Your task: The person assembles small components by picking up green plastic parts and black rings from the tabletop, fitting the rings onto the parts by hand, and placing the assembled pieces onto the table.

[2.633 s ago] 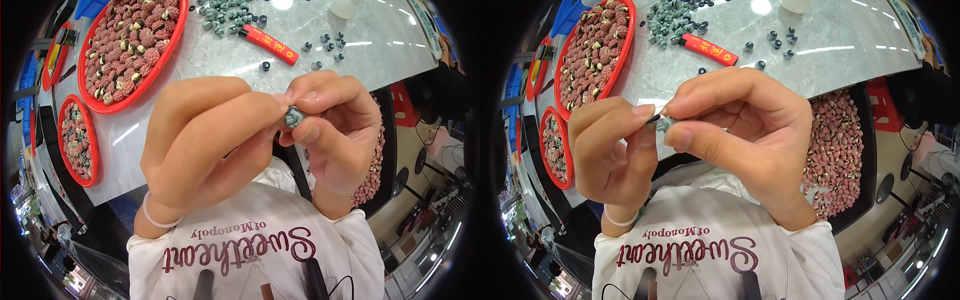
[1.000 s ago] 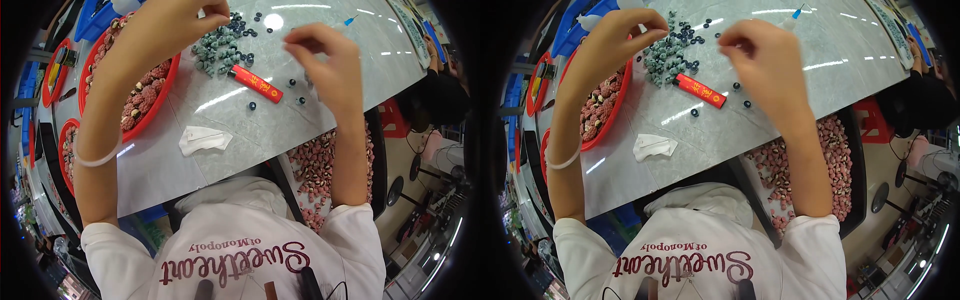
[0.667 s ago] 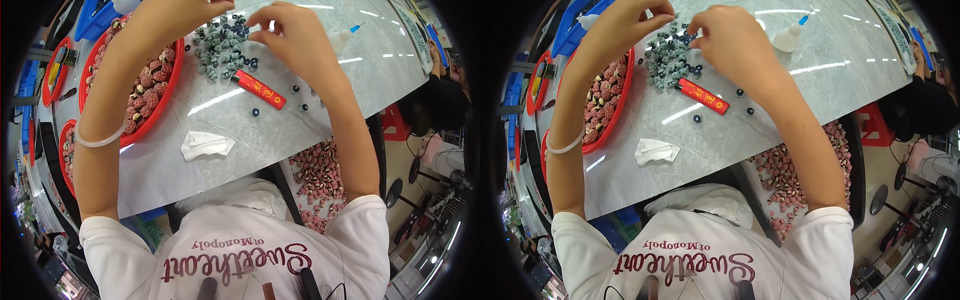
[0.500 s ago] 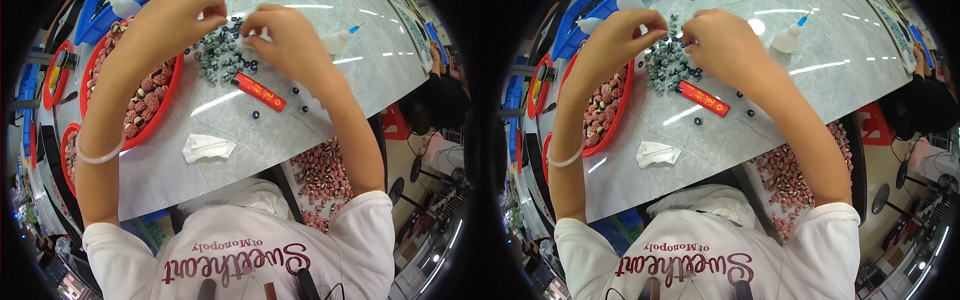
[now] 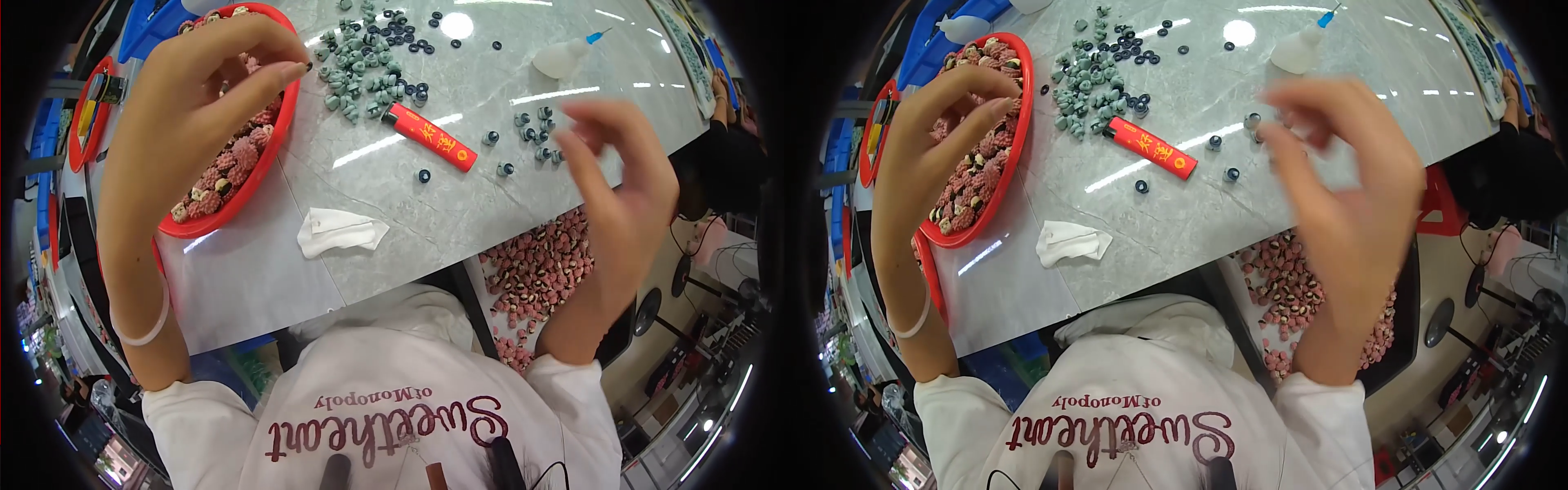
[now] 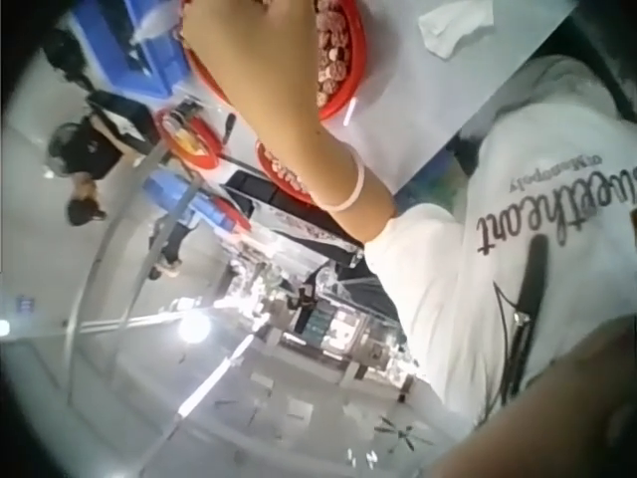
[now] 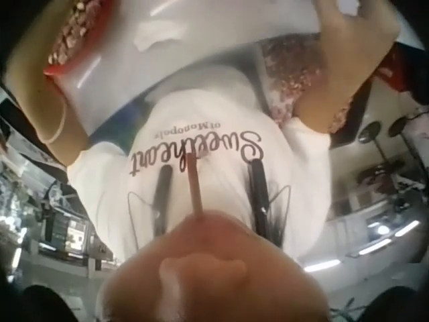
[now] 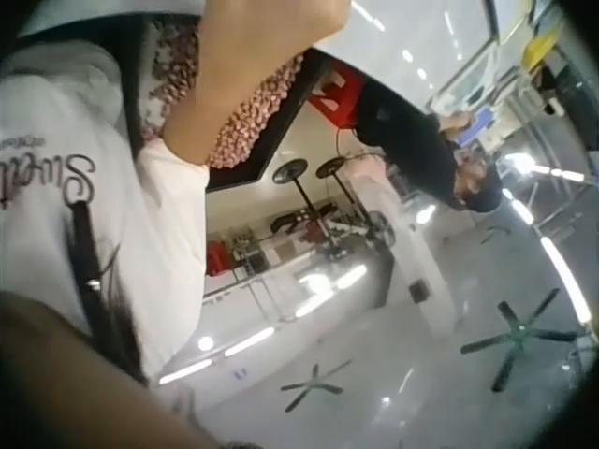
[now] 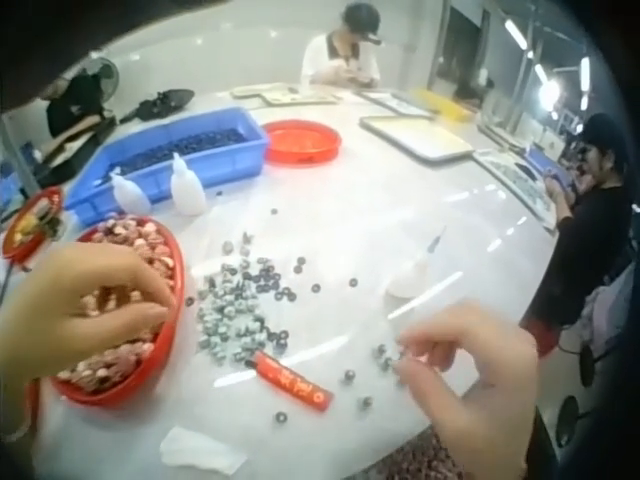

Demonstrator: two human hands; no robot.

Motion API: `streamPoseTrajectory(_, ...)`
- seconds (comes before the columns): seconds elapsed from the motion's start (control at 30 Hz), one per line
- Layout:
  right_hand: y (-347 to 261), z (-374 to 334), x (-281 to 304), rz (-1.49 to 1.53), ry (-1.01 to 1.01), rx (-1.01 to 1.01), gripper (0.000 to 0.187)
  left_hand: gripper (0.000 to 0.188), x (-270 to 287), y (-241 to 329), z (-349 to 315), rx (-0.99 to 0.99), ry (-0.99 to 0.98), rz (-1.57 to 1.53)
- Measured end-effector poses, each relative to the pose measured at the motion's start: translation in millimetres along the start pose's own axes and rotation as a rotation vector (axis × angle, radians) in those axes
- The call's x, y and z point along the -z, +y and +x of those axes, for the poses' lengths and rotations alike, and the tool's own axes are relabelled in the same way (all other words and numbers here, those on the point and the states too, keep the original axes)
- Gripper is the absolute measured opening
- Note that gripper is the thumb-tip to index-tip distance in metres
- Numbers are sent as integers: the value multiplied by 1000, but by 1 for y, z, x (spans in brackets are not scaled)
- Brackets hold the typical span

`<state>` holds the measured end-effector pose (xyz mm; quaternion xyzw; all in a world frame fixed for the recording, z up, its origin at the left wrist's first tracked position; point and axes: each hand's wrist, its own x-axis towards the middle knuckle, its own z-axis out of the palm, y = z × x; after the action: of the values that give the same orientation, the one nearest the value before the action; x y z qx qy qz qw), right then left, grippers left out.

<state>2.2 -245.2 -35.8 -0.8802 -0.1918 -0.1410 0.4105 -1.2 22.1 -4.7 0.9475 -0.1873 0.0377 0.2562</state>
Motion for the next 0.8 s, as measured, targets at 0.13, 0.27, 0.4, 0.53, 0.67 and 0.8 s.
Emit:
streamPoseTrajectory(0.13, 15, 41, -77, -18, -345, 292, 10, 10, 9, 1, -13, 43, 1, -19)
streamPoseTrajectory(0.27, 14, 44, -79, -315, -404, 449, 8, 9, 11, 12, -23, 72, -7, -86)
streamPoseTrajectory(0.4, 22, 29, 5, -39, -105, 220, 9, 9, 16, 7, -33, 180, 26, -2)
streamPoseTrajectory(0.53, 58, -9, 17, -201, -213, -83, 12, 9, 11, 1, -22, 106, -11, -52)
streamPoseTrajectory(0.67, 49, -8, 15, -113, -263, -100, 17, 9, 10, 4, -21, 88, -59, -10)
streamPoseTrajectory(0.8, 24, 0, 33, -38, -30, -108, 17, 9, 19, -3, -31, 192, -18, -56)
